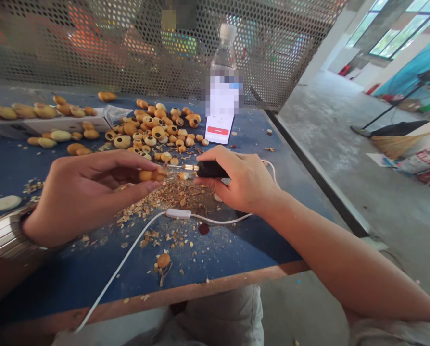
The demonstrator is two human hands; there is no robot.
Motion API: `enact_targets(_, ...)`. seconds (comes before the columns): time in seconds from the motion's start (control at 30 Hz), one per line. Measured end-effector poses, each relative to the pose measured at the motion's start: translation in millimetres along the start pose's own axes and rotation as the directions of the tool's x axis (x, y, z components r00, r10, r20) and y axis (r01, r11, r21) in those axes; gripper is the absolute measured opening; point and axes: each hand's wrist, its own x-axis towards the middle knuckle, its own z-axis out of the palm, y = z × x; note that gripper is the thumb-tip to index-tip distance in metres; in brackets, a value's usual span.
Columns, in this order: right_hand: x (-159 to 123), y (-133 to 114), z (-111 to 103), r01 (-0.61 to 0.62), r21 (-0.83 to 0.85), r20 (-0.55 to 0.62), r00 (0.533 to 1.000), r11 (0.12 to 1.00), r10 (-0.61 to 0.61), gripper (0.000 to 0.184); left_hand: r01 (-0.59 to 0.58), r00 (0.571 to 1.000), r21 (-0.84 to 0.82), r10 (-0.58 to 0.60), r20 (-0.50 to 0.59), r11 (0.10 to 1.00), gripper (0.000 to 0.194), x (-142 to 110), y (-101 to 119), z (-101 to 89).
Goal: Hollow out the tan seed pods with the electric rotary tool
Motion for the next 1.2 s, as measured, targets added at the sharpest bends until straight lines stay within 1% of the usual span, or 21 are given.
enact_targets(0.1,0.3,0.9,0.5,0.077,0.019,-0.021,0.997,0.997,-0.077,0.034,0.003,1.000,-0.007,-0.003,0.000,1.000,0.015,-1.0,1.0,-0.5)
enact_targets(0.27,1.9,3.1,1.6,0.118,0.027,-0.003,0.993,0.993,-0.118,0.031,0.003,1.000,-0.013,-0.003,0.002,1.000,0.016,-1.5,1.8,-1.7)
enact_targets(0.47,2.2,4.1,2.3,0.150,0.046,0.007,0.989,0.988,-0.150,0.032,-0.065,0.998,-0.002,0.065,-0.006,0.998,0.014,-0.5,-0.5,-2.1)
enact_targets(0.63,3.0,4.9,4.6,0.228,0.072,-0.050,0.973,0.971,-0.225,0.030,-0.100,0.995,-0.025,0.099,-0.018,0.995,0.015,-0.6,-2.8,-1.8)
enact_targets(0.83,3.4,3.7,5.3,0.229,0.065,-0.040,0.973,0.971,-0.227,0.029,-0.079,0.997,-0.032,0.078,-0.013,0.996,0.017,-1.6,-3.9,-2.2)
enact_targets(0.97,3.3,3.8,4.4,0.224,0.052,-0.026,0.974,0.973,-0.223,0.029,-0.076,0.997,-0.031,0.076,-0.010,0.997,0.015,-1.5,-2.8,-2.5)
enact_targets(1.2,3.8,4.1,4.3,0.241,0.045,-0.034,0.970,0.969,-0.240,0.029,-0.071,0.997,-0.020,0.071,-0.010,0.997,0.014,-1.6,-2.5,-2.9)
